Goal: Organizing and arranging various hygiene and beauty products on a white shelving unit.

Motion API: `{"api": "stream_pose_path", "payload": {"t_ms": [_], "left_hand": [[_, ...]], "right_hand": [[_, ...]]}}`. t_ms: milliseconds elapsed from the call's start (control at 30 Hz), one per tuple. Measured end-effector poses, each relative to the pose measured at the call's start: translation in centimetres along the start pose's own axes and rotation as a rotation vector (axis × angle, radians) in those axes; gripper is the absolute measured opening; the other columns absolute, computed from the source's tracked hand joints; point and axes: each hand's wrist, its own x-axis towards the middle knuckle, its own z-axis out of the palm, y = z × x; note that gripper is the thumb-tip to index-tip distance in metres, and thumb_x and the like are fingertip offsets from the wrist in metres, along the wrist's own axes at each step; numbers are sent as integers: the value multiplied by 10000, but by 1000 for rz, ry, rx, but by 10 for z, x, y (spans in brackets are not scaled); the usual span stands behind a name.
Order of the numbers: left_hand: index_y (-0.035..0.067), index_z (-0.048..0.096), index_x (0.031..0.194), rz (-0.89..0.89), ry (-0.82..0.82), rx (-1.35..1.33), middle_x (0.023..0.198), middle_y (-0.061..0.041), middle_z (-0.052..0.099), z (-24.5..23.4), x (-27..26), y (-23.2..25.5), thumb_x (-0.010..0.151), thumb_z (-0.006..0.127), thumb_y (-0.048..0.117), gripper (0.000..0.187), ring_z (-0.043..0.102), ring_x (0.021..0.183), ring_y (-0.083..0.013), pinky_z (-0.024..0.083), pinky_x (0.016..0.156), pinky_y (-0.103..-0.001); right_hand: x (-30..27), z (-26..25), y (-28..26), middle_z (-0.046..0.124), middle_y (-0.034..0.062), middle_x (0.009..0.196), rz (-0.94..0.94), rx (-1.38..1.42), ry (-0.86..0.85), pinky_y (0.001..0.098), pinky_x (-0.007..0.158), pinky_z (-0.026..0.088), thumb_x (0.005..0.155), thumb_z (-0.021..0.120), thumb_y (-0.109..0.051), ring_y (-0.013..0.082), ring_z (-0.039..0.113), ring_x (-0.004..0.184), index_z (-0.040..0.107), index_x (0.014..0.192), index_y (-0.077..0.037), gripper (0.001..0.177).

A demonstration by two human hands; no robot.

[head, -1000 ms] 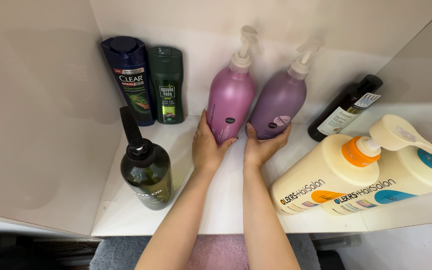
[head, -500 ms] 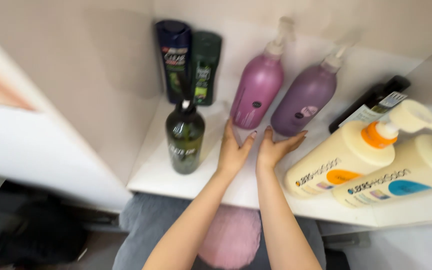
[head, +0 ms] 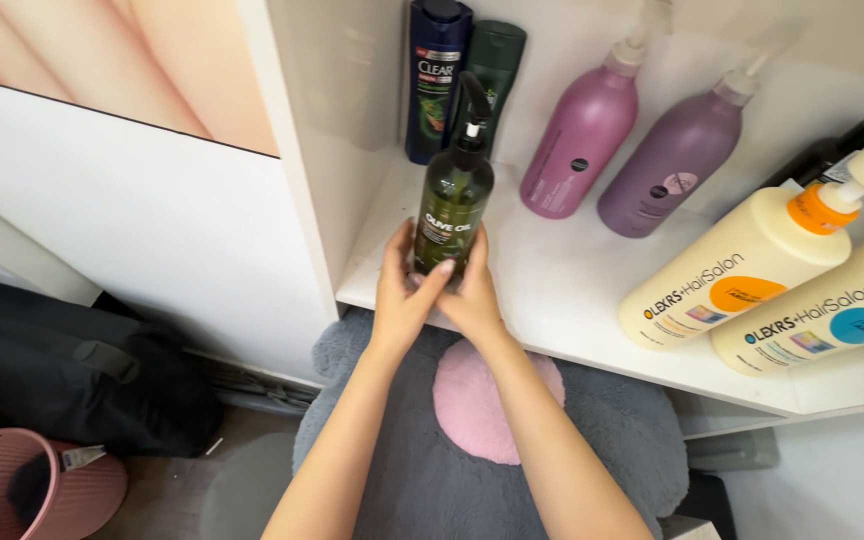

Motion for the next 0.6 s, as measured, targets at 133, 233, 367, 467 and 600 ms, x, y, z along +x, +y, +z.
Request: {"api": "stream_pose_path", "payload": {"t_ms": [133,233,367,467,600], "left_hand": [[-28,388,1509,-69,-176,-35,1473,-219,543,-8,5,10,886,778,189,767,539,1384,-298,446,1131,-408],[-32,423,1486,-76,-161,-30,1439,-210,586,-10,3,10,851,806,173,770,574,1353,-285,459,1126,-398],[-30,439,1470,-94,-110,-50,1416,-203,606,-10,-1,9,818,831,133,778,592,1333,-278,466,1124,-394],[-28,448,1457,-99,-94,-52,1403,-198,609,-11,2,7,801,832,112,772,593,1325,-275,475,1112,-390],[-17,452,1449,-128,-60,-20,1381,-190,621,-9,4,12,772,821,95,779,608,1298,-271,492,1092,-383]], "right_hand": [[6,3,8,603,158,1377,51,-87,24,380,994,564,808,857,-162,258,659,1222,144,1573,-39,1053],[8,3,7,638,153,1347,54,-108,8,379,990,576,815,862,-187,259,685,1205,174,1553,-32,1021],[6,3,5,651,155,1319,31,-165,1,382,976,574,790,887,-232,269,693,1191,218,1511,-25,1005],[7,6,4,686,148,1271,66,-258,33,375,944,585,743,917,-298,262,716,1159,331,1437,-26,947],[8,17,-8,709,148,1221,109,-358,81,387,916,584,688,950,-336,269,724,1125,447,1362,-31,895]]}}
